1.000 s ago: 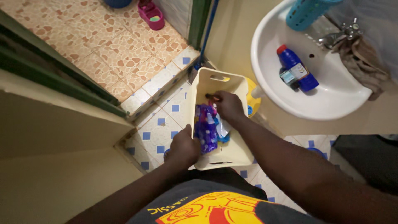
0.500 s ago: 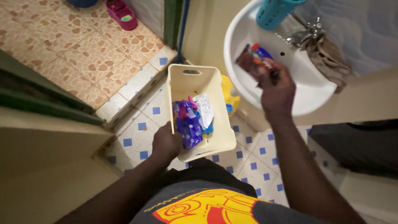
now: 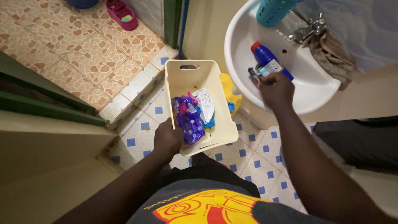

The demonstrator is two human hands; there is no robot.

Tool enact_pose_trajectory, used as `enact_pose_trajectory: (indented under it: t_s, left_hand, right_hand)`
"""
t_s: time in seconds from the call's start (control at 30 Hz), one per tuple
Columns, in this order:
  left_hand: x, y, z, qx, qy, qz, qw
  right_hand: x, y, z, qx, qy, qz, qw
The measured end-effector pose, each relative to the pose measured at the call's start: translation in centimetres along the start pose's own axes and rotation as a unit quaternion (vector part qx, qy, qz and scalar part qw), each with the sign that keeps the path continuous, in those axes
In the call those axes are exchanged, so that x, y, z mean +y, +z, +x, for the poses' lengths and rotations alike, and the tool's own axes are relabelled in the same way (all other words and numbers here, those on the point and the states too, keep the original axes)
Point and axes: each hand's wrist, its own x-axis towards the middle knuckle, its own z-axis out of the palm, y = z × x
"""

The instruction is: The person transfers cleaning and personal care items from a beige plastic basket into a white sink, including a blue bottle, a purple bag, a small box, and a cloth. The person then wipes the sink basin and faucet area with the cloth and places a blue toothbrush holder back on the sink.

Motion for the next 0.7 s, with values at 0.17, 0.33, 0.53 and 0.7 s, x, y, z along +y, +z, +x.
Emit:
enact_pose_trajectory:
  t_s: [0.17, 0.33, 0.53, 0.7]
  left_hand:
    - [0.1, -0.4, -0.4, 0.012, 0.035, -0.018, 0.999]
    - [0.2, -0.2, -0.6, 0.022, -0.009, 0.007, 1.0]
    - [-0.5, 0.4, -1.8, 0.036, 0.019, 0.013, 0.999]
    - [-0.8, 0.2, -2.1, 0.021, -0.013, 0.034, 0.999]
  right_hand:
    - [-4.9, 2.2, -4.2, -0.073, -0.09, 0.196, 0.974]
    - [-7.6, 7.9, -9.5, -0.274, 0.067, 0.093, 0.955]
    - [-6.9, 13.4, -10.8, -0.282, 0.068, -0.045, 0.956]
    - [-7.0, 16.4, -11.4, -0.266, 0.091, -0.075, 0.957]
